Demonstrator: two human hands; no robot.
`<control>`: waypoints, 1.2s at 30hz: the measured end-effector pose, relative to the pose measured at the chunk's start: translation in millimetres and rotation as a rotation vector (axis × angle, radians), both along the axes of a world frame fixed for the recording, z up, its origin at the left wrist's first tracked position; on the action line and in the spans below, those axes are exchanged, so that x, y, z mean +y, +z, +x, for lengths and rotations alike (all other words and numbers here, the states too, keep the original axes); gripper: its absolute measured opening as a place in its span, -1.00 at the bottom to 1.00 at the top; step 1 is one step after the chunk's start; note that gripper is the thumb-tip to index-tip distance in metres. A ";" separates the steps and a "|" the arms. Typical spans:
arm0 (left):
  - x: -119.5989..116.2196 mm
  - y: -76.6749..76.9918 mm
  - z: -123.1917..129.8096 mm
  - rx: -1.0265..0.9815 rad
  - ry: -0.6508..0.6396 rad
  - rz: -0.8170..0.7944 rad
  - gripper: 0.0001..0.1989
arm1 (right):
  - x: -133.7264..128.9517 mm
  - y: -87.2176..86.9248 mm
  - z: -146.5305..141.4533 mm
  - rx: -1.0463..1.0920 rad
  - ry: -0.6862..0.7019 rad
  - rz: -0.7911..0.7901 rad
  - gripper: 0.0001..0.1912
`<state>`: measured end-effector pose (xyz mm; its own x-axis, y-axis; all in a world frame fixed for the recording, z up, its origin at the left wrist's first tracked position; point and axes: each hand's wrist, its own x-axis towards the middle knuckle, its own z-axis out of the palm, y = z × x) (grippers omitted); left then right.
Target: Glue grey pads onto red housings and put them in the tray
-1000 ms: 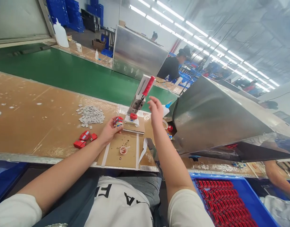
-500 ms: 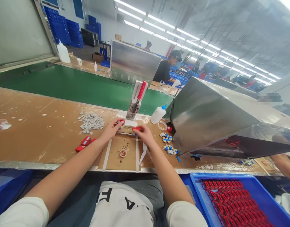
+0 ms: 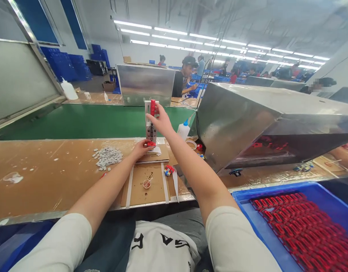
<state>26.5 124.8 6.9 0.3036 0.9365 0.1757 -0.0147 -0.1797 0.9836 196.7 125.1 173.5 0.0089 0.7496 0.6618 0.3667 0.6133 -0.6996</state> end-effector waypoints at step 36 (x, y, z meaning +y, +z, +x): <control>16.5 -31.7 9.9 -0.112 -0.083 0.092 -0.45 | -100.5 -97.6 10.4 -0.379 0.106 0.410 -0.72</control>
<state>36.4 141.3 -24.8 0.3533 0.8873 0.2964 -0.1422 -0.2623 0.9545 207.2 24.5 75.9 -0.3472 0.4142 0.8414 0.4675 0.8542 -0.2276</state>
